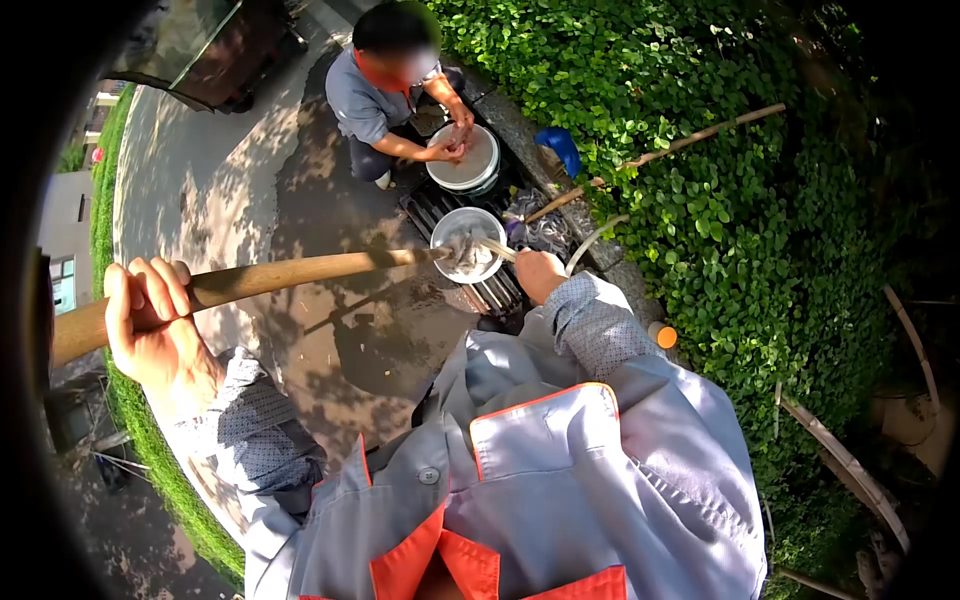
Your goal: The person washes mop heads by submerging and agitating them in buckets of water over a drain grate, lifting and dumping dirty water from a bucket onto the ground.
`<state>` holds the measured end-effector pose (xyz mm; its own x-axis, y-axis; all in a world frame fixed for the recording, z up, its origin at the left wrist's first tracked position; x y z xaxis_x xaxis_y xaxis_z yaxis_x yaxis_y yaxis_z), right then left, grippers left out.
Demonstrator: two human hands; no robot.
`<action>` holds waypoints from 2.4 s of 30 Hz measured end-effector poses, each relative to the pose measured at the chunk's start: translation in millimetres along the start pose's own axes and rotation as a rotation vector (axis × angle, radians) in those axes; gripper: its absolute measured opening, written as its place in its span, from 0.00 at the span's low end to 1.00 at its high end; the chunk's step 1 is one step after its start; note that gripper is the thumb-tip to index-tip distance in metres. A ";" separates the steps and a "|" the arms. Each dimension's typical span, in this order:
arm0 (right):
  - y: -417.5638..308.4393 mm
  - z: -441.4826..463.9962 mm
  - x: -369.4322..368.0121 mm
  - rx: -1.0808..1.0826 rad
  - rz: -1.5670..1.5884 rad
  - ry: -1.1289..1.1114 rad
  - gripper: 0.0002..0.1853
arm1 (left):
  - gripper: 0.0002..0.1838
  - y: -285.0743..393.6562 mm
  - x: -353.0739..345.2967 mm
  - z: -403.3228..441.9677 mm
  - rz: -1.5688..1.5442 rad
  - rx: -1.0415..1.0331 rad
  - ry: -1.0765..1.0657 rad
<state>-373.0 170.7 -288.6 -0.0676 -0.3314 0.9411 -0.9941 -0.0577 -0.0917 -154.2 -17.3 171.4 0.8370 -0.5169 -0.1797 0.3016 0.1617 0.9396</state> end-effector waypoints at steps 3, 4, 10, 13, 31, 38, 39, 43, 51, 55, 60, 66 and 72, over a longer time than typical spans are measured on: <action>0.2 -1.5 13.4 -0.031 0.072 -0.016 0.15 | 0.13 58.3 -6.5 -2.9 0.034 -0.094 -0.143; 1.6 1.4 9.2 -0.034 0.090 -0.016 0.16 | 0.13 69.2 -2.7 -3.7 0.035 -0.108 -0.201; 3.2 8.7 5.7 -0.084 0.129 -0.077 0.13 | 0.11 -15.8 18.2 1.2 -0.009 -0.038 -0.174; 6.9 14.0 -5.6 -0.114 0.090 -0.131 0.12 | 0.11 -123.2 35.5 -8.0 0.013 0.101 0.028; 7.5 26.7 -31.2 -0.059 -0.114 0.169 0.10 | 0.08 -298.1 90.3 -79.3 0.166 0.335 0.850; 6.0 10.1 -5.6 -0.016 -0.048 0.097 0.09 | 0.12 -83.8 17.9 -2.1 0.127 0.044 0.291; 6.3 9.8 -2.2 -0.022 -0.020 0.102 0.09 | 0.13 -56.7 15.8 1.1 0.199 -0.030 0.209; 6.0 8.9 5.9 0.011 -0.083 0.051 0.14 | 0.11 29.3 2.7 8.1 0.083 -0.099 -0.096; 6.1 21.2 -8.4 -0.031 -0.033 0.156 0.10 | 0.12 -71.2 36.8 21.4 0.260 -0.015 0.378; 5.9 28.6 -23.5 -0.101 0.006 0.170 0.10 | 0.14 -215.9 64.5 -1.1 0.362 0.158 0.536; 13.2 35.1 -40.9 -0.121 -0.002 0.223 0.13 | 0.12 -338.3 92.9 -45.8 0.324 0.342 0.618; 11.4 27.1 -25.7 -0.102 -0.080 0.040 0.17 | 0.11 -352.3 94.6 -50.7 0.338 0.350 0.680; 2.4 16.9 -11.8 -0.045 -0.005 0.005 0.13 | 0.10 -331.0 81.6 -85.8 0.267 0.289 0.617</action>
<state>-373.2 158.6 -305.5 -0.0626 -0.3269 0.9430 -0.9972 -0.0171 -0.0721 -146.5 -40.9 -179.3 0.9958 0.0902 0.0144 -0.0094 -0.0560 0.9984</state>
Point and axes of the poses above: each hand's wrist, its own z-axis towards the middle knuckle, its own x-axis out of the back of the hand, y = z × x, the point moved 3 cm from there along z, towards the middle knuckle, and after that the axes turned 4 degrees about x, right-handed, at the moved point
